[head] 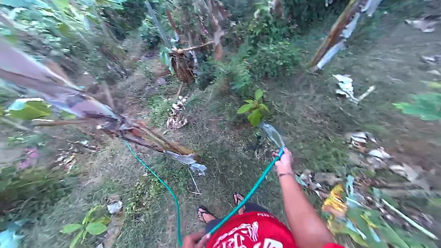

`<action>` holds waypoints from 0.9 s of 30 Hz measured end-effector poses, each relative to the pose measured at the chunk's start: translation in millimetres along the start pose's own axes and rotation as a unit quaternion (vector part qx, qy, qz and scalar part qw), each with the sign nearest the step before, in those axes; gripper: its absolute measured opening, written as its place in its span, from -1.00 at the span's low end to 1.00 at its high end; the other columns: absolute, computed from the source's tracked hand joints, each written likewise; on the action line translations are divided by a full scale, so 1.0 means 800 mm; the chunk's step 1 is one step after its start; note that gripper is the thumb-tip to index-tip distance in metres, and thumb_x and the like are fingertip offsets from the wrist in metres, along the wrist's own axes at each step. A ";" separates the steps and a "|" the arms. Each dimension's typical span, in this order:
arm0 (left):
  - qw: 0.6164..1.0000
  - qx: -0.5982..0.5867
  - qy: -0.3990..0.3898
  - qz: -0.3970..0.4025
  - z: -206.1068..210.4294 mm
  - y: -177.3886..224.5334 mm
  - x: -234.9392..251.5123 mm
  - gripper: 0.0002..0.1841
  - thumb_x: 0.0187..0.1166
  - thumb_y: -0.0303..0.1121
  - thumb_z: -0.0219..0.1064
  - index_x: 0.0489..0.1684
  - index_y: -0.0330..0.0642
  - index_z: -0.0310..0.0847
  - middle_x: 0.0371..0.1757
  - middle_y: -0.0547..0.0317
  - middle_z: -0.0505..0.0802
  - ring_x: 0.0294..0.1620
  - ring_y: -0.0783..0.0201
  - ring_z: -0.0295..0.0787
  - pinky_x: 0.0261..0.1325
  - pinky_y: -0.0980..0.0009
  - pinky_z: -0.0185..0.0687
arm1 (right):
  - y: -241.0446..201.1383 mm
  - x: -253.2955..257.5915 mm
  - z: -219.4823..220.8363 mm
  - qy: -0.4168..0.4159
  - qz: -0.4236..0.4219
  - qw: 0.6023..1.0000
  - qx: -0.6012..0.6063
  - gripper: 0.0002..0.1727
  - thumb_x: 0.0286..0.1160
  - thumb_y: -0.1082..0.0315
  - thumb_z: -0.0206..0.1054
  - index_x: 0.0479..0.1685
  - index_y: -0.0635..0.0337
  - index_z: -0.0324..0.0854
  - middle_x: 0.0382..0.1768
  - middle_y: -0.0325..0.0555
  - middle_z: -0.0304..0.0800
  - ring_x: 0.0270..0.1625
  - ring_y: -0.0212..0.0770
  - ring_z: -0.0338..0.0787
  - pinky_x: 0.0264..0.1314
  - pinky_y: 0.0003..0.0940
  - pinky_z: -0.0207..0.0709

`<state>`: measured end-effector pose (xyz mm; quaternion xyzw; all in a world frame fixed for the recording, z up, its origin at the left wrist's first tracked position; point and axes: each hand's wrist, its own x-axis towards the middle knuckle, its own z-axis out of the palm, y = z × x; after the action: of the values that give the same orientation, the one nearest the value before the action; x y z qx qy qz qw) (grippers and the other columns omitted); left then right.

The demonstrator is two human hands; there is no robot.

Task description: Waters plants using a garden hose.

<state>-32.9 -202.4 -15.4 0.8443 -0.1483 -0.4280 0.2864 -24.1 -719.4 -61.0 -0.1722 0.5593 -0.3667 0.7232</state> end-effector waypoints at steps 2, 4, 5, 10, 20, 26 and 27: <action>1.000 0.001 -0.009 0.004 0.002 -0.010 0.003 -0.56 0.68 0.03 0.31 -0.31 -0.17 0.87 -0.45 0.10 0.84 -0.38 0.20 0.77 -0.12 0.01 0.68 | 0.000 0.003 -0.003 0.005 -0.002 1.000 0.004 -0.81 0.82 0.28 0.03 0.23 0.09 0.35 -0.47 -0.22 0.47 -0.65 -0.36 0.47 -0.61 -0.46 0.49; 1.000 0.004 -0.011 0.015 0.005 -0.019 0.007 -0.57 0.67 0.03 0.31 -0.32 -0.16 0.86 -0.47 0.13 0.83 -0.39 0.22 0.75 -0.14 0.03 0.67 | -0.001 0.008 -0.007 0.009 -0.004 1.000 0.004 -0.82 0.82 0.29 0.04 0.21 0.12 0.36 -0.50 -0.20 0.48 -0.67 -0.35 0.49 -0.61 -0.45 0.51; 1.000 0.006 -0.011 0.016 0.005 -0.024 0.008 -0.56 0.67 0.05 0.32 -0.33 -0.16 0.86 -0.47 0.14 0.84 -0.39 0.22 0.76 -0.13 0.03 0.68 | 0.000 0.010 -0.008 0.009 -0.004 1.000 0.004 -0.83 0.82 0.28 0.05 0.18 0.12 0.37 -0.51 -0.19 0.48 -0.67 -0.35 0.49 -0.62 -0.45 0.52; 1.000 0.002 -0.016 0.001 0.002 -0.019 0.005 -0.57 0.66 0.04 0.33 -0.33 -0.16 0.86 -0.48 0.14 0.83 -0.41 0.25 0.75 -0.15 0.07 0.67 | -0.001 0.011 -0.008 0.017 -0.003 1.000 0.011 -0.84 0.84 0.26 0.04 0.14 0.12 0.38 -0.55 -0.19 0.48 -0.71 -0.33 0.49 -0.65 -0.45 0.52; 1.000 -0.012 -0.021 -0.016 -0.005 -0.006 0.000 -0.58 0.68 0.01 0.31 -0.33 -0.17 0.85 -0.52 0.18 0.79 -0.47 0.30 0.69 -0.22 0.15 0.63 | -0.005 -0.001 0.025 0.001 -0.011 1.000 0.025 -0.84 0.81 0.30 0.08 0.15 0.15 0.41 -0.51 -0.14 0.50 -0.69 -0.31 0.48 -0.63 -0.44 0.49; 1.000 -0.015 -0.021 -0.014 -0.006 -0.010 -0.001 -0.59 0.69 0.01 0.30 -0.31 -0.14 0.86 -0.54 0.23 0.78 -0.50 0.36 0.65 -0.25 0.21 0.62 | -0.003 -0.003 0.035 -0.004 -0.004 1.000 0.015 -0.80 0.82 0.30 0.08 0.22 0.14 0.43 -0.49 -0.13 0.51 -0.68 -0.30 0.48 -0.63 -0.44 0.49; 1.000 -0.014 -0.020 -0.014 -0.006 -0.011 -0.001 -0.59 0.69 0.01 0.31 -0.34 -0.15 0.85 -0.55 0.22 0.78 -0.50 0.35 0.66 -0.25 0.20 0.62 | -0.002 -0.003 0.035 -0.006 -0.003 1.000 0.014 -0.81 0.82 0.29 0.07 0.21 0.13 0.42 -0.50 -0.14 0.51 -0.69 -0.31 0.48 -0.64 -0.44 0.48</action>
<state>-29.4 -193.3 -18.2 0.8334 -0.1360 -0.4512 0.2887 1.6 -723.0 -49.4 -0.1661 0.5492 -0.3752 0.7281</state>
